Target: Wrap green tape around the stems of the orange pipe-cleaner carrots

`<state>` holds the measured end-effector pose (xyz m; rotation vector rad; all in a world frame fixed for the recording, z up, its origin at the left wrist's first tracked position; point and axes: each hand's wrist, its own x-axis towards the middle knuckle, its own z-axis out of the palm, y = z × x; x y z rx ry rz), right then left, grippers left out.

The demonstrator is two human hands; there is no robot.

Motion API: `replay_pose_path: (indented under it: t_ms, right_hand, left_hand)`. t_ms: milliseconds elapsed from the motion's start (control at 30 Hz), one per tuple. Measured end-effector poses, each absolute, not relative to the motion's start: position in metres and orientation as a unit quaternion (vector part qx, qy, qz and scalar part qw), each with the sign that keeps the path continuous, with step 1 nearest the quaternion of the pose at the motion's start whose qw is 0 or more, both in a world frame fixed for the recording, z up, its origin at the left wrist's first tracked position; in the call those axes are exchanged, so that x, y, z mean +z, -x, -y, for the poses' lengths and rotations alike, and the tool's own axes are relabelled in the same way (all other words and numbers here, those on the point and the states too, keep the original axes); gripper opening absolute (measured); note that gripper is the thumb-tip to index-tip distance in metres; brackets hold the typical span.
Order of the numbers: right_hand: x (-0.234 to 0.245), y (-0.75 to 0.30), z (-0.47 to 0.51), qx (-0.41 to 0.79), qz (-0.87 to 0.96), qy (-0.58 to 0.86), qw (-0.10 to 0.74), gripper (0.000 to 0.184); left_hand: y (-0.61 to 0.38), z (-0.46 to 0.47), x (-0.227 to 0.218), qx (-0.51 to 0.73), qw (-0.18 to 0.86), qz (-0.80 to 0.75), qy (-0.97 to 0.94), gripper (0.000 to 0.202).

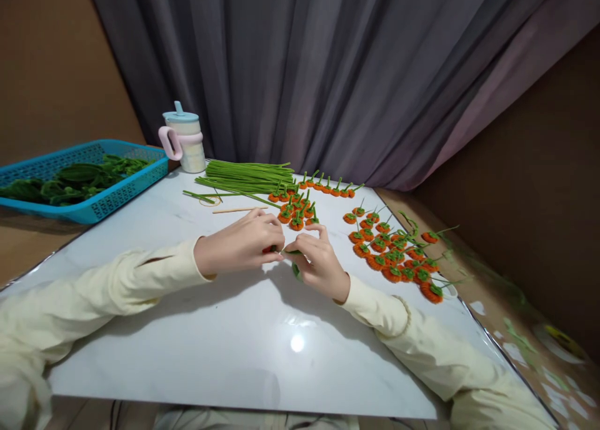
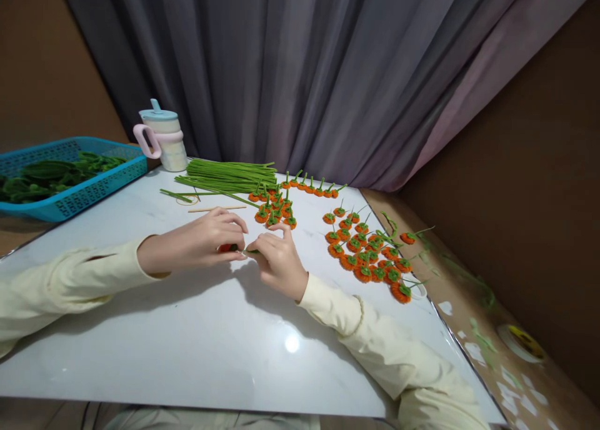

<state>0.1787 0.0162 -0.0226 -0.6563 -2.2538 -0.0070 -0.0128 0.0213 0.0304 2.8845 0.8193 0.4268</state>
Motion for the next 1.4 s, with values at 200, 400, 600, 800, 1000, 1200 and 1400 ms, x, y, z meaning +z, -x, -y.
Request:
replay_pose_path:
  t_ms: [200, 400, 600, 800, 1000, 1200, 1400]
  right_hand:
    - [-0.022, -0.182, -0.021, 0.049, 0.914, 0.226, 0.335, 0.008]
    - [-0.035, -0.181, -0.027, -0.035, 0.921, 0.189, 0.338, 0.018]
    - [-0.041, -0.18, -0.027, -0.141, 0.921, 0.157, 0.329, 0.02]
    - [-0.037, -0.178, -0.019, -0.193, 0.906, 0.146, 0.348, 0.022]
    - [-0.046, -0.179, -0.022, 0.004, 0.897, 0.204, 0.392, 0.016]
    - [-0.047, -0.176, -0.024, 0.211, 0.865, 0.271, 0.365, 0.009]
    - [-0.049, -0.177, -0.022, 0.226, 0.86, 0.273, 0.367, 0.013]
  left_hand:
    - [0.012, -0.015, 0.026, 0.13, -0.045, -0.239, -0.961, 0.019]
    - [0.012, -0.019, 0.025, 0.094, 0.004, -0.249, -0.964, 0.022]
    - [0.014, -0.028, 0.026, 0.054, 0.132, -0.282, -0.949, 0.018]
    - [0.014, -0.03, 0.029, 0.029, 0.204, -0.277, -0.939, 0.02]
    - [0.007, -0.018, 0.005, 0.12, -0.015, -0.264, -0.957, 0.019]
    - [0.009, -0.018, 0.008, 0.096, -0.02, -0.25, -0.963, 0.019]
    - [0.012, -0.021, 0.017, 0.068, 0.052, -0.245, -0.966, 0.019]
